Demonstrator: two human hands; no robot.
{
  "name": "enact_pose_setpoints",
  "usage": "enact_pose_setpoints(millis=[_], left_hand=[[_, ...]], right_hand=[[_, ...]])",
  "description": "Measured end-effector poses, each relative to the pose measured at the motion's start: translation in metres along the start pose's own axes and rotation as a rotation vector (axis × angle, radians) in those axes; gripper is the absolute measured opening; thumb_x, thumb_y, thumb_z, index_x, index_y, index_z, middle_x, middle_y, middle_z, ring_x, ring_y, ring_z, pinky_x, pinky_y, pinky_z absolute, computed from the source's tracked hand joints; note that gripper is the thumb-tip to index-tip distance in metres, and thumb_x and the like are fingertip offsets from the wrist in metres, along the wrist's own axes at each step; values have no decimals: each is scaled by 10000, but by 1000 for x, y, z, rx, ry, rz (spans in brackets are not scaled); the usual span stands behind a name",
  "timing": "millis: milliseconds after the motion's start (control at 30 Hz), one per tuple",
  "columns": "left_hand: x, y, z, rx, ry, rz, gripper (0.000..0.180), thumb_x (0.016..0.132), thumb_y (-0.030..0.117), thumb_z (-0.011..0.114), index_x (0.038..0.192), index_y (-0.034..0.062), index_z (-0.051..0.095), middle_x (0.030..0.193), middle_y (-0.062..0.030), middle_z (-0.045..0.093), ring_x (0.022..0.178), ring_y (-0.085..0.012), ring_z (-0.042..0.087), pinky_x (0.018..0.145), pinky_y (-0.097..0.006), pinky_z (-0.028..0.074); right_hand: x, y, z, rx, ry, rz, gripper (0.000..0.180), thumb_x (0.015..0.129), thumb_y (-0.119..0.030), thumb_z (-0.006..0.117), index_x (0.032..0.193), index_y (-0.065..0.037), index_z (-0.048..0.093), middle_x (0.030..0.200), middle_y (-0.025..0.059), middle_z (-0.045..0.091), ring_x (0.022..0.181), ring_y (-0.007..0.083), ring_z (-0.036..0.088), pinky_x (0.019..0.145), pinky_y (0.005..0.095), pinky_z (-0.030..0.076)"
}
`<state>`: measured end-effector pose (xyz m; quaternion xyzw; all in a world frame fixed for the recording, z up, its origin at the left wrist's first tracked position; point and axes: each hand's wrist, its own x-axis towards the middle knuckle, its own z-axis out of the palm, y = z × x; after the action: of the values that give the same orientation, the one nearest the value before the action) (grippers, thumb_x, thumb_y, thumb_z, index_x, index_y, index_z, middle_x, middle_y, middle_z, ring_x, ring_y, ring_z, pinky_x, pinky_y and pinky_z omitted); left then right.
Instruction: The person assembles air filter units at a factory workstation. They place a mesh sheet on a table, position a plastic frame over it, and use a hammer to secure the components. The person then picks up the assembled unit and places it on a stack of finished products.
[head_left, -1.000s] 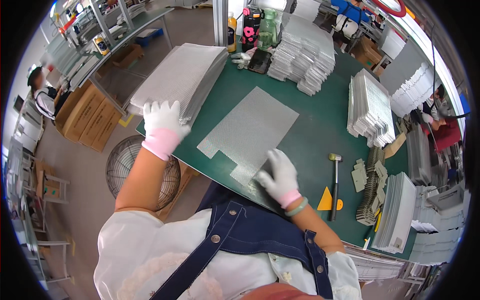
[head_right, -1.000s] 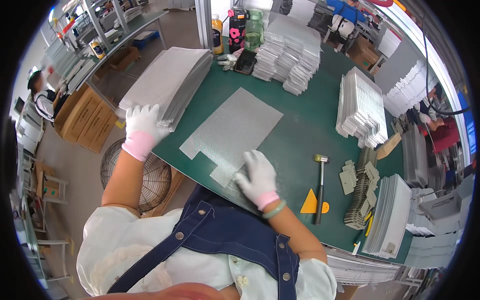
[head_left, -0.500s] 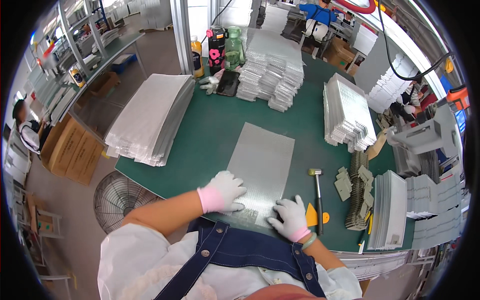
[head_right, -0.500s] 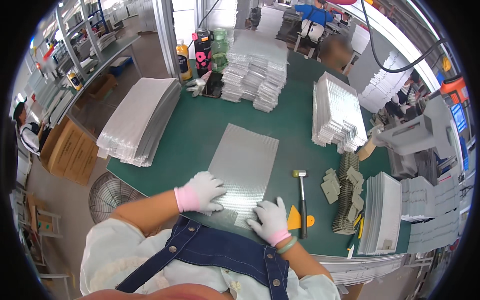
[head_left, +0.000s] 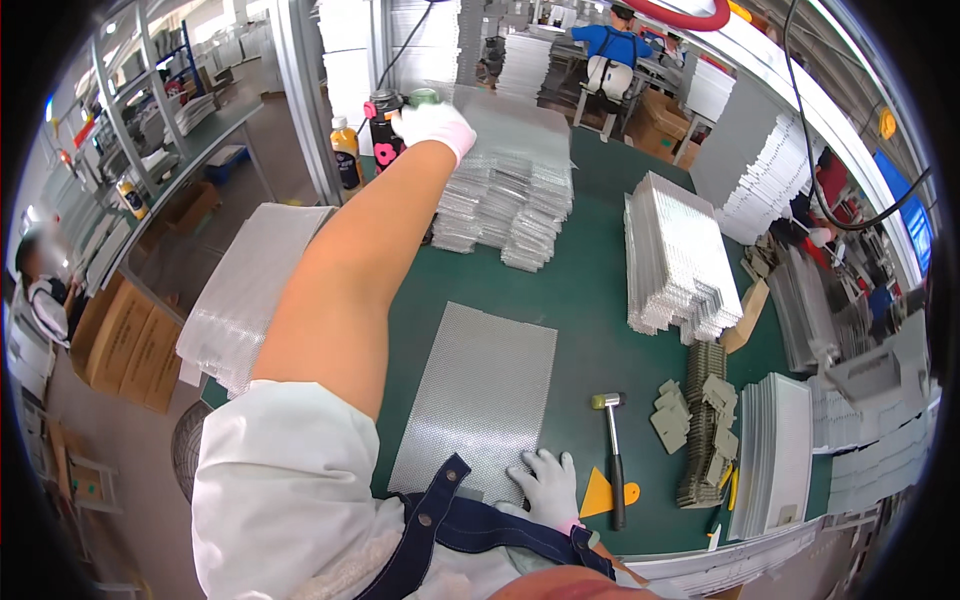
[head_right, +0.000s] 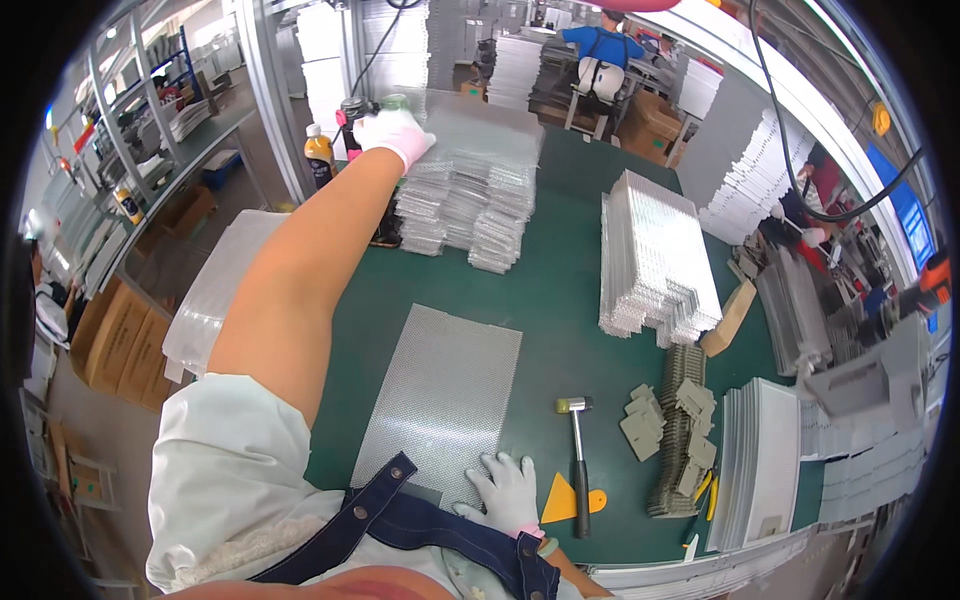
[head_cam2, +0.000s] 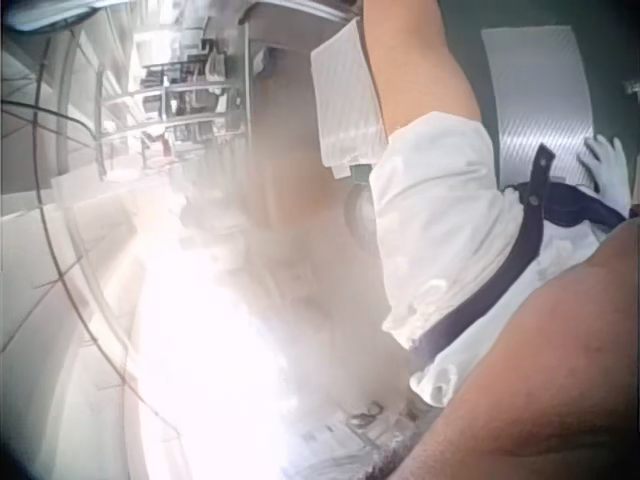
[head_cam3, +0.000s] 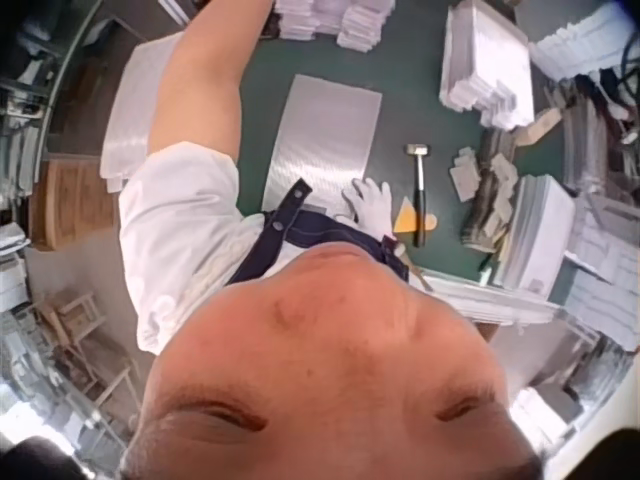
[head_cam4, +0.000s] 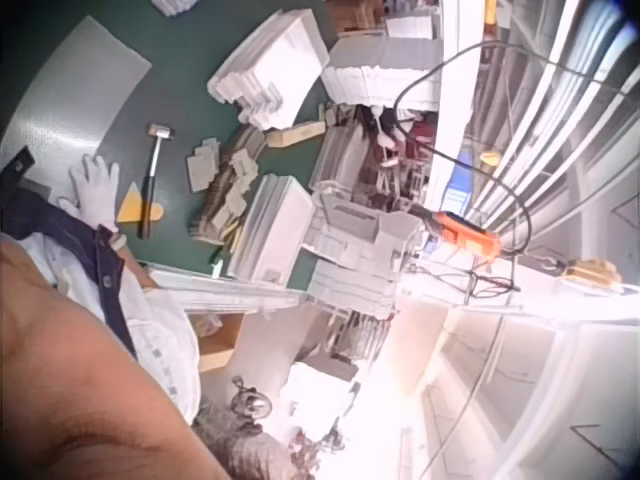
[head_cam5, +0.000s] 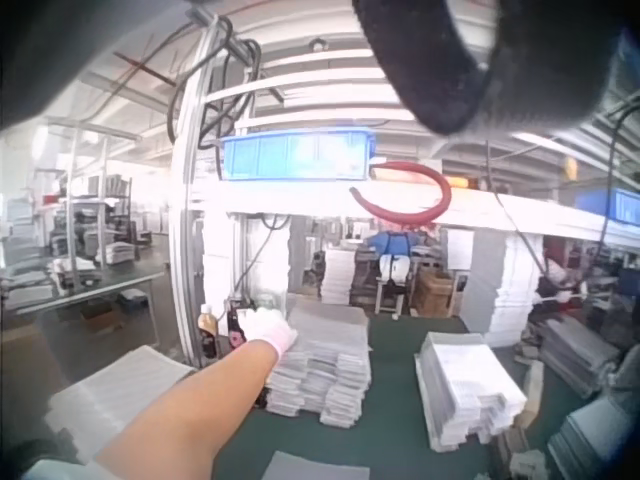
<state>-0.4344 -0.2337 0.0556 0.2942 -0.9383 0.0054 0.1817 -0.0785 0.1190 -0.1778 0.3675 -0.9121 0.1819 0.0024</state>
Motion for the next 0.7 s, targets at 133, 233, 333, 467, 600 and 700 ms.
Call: enact_pose_setpoints(millis=[133,233,333,467,600,700], left_hand=[[-14,9,-16,-432,405,407,488,830,329,720,1203,34,612,1036,-141,702,959,-266,679,847,-378,520],[-12,5,-42,-1157,368,505,467,840,290,752,1173,-1,600,968,-138,703,824,-250,683,762,-339,545],[6,-21,-45,-1640,138,394,394,873,220,745,1162,-7,602,1027,-88,696,918,-188,665,809,-314,530],[-59,-38,-63,-2181,-288,340,325,899,118,700,1179,-2,588,1102,-90,665,1054,-164,622,933,-295,487],[-168,-81,-65,-2177,-474,300,290,927,57,647,1199,-4,569,1114,-87,653,1089,-163,605,993,-297,469],[-261,-131,-46,-1973,-573,294,350,909,70,695,1209,-38,551,1034,-81,678,942,-131,659,851,-263,539]], right_hand=[[2,2,-2,24,33,-5,627,656,-506,807,1159,-158,670,1294,142,564,1247,353,480,1041,627,299],[1,0,-5,16,45,-6,616,661,-487,806,1151,-139,670,1284,147,568,1244,352,480,1043,622,298],[5,-4,-9,44,50,-33,597,675,-465,794,1141,-113,675,1275,152,572,1244,353,476,1050,612,295],[10,-12,-22,38,87,-40,602,633,-389,805,1119,-65,659,1217,171,585,1187,374,494,1027,565,330],[-3,3,-4,189,199,17,509,726,-365,747,1125,-56,678,1271,185,576,1250,379,486,1108,554,303],[-11,34,-3,1040,408,357,426,1068,-285,351,1274,28,554,1320,132,571,1248,319,516,1101,432,372]])
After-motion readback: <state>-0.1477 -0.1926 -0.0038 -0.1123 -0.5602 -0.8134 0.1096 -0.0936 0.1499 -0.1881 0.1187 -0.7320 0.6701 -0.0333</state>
